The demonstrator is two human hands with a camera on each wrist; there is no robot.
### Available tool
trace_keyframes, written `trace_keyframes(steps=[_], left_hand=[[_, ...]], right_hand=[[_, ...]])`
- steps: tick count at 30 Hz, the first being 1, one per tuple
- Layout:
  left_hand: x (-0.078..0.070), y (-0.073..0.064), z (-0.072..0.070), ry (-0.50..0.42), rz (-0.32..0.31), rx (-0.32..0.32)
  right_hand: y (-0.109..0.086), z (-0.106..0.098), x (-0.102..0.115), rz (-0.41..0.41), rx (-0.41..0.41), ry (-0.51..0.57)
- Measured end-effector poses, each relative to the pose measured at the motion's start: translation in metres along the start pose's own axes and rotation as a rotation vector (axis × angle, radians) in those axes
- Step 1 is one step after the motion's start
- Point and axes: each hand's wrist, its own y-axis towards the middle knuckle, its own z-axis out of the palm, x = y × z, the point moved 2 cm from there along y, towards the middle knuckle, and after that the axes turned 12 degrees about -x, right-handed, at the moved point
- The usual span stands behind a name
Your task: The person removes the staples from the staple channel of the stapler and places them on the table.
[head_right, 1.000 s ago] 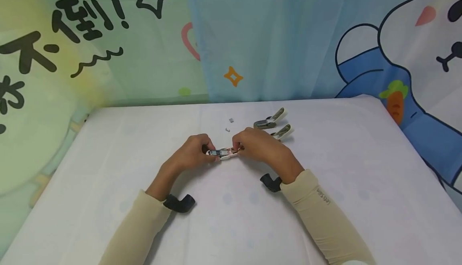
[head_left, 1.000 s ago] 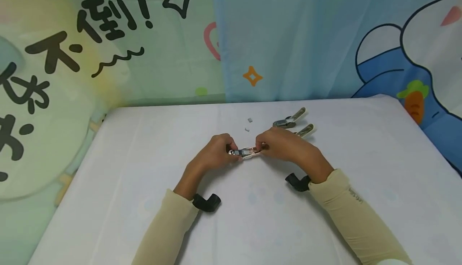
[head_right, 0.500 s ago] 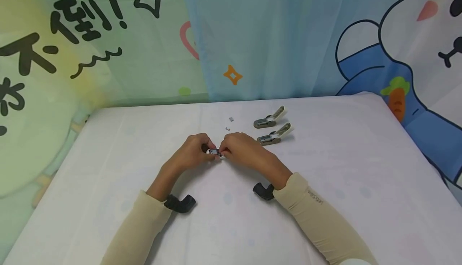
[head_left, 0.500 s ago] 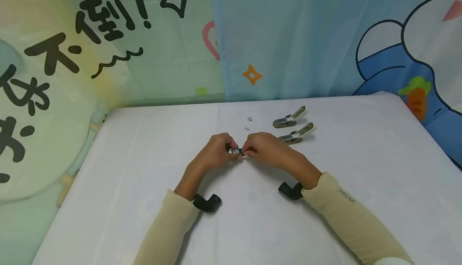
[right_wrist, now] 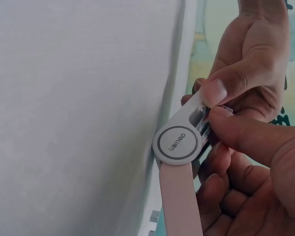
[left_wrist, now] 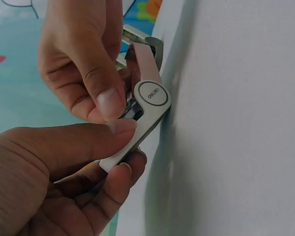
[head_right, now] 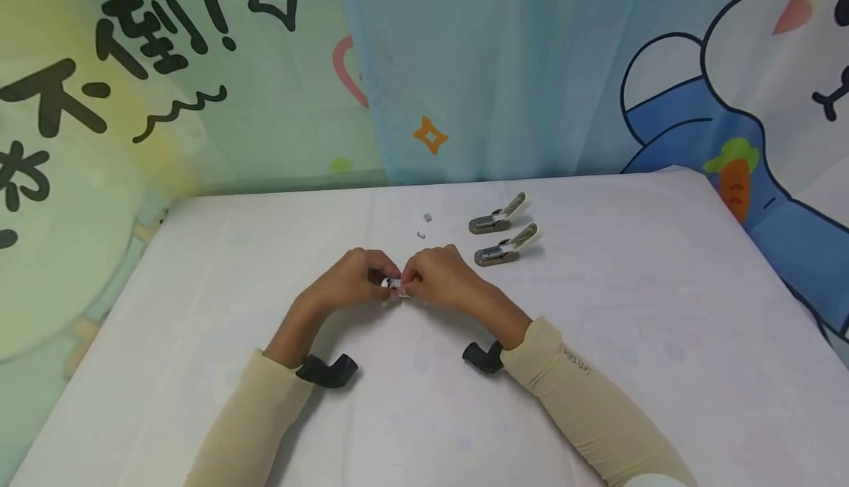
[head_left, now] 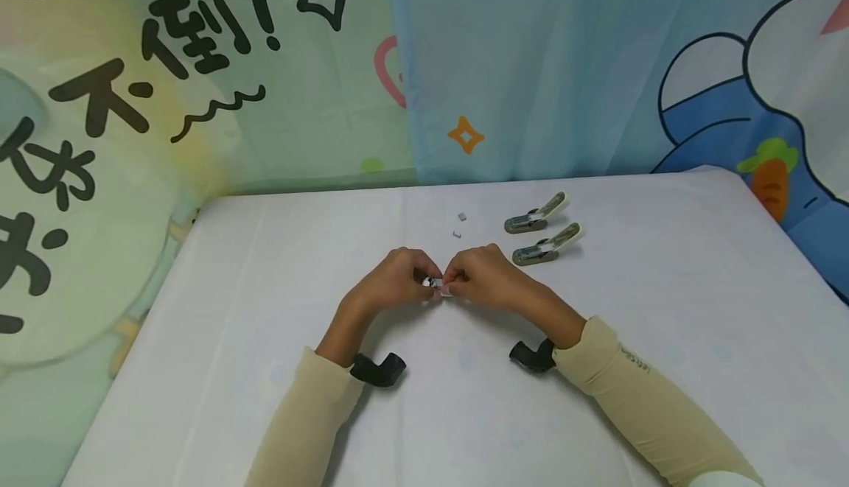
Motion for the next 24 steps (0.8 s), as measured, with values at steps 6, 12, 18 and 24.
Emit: trace_keyframes(steps=[6,12,18,24], left_hand=[[-0.0037,-0.0005,0.0007,0.016,0.000,-0.007],[-0.0036,-0.0007,0.0001,0.035,-0.013,-0.015],[-0.0002,0.0001,0.0004,0.025,-0.050,-0.011],[0.0030,-0.0003,-0.0023,0.006,-0.082,-0.011]], right_hand=[[0.0001,0.0015,-0.0034,0.090,0.009,0.053],[0.0006,0.0011,-0.0057,-0.012,-0.072,0.080],[0.0017,0.0005,-0.0039,-0.189,-0.139,0.052],[0.0040,-0.0009,-0.0001,-0.219,-0.127,-0.007]])
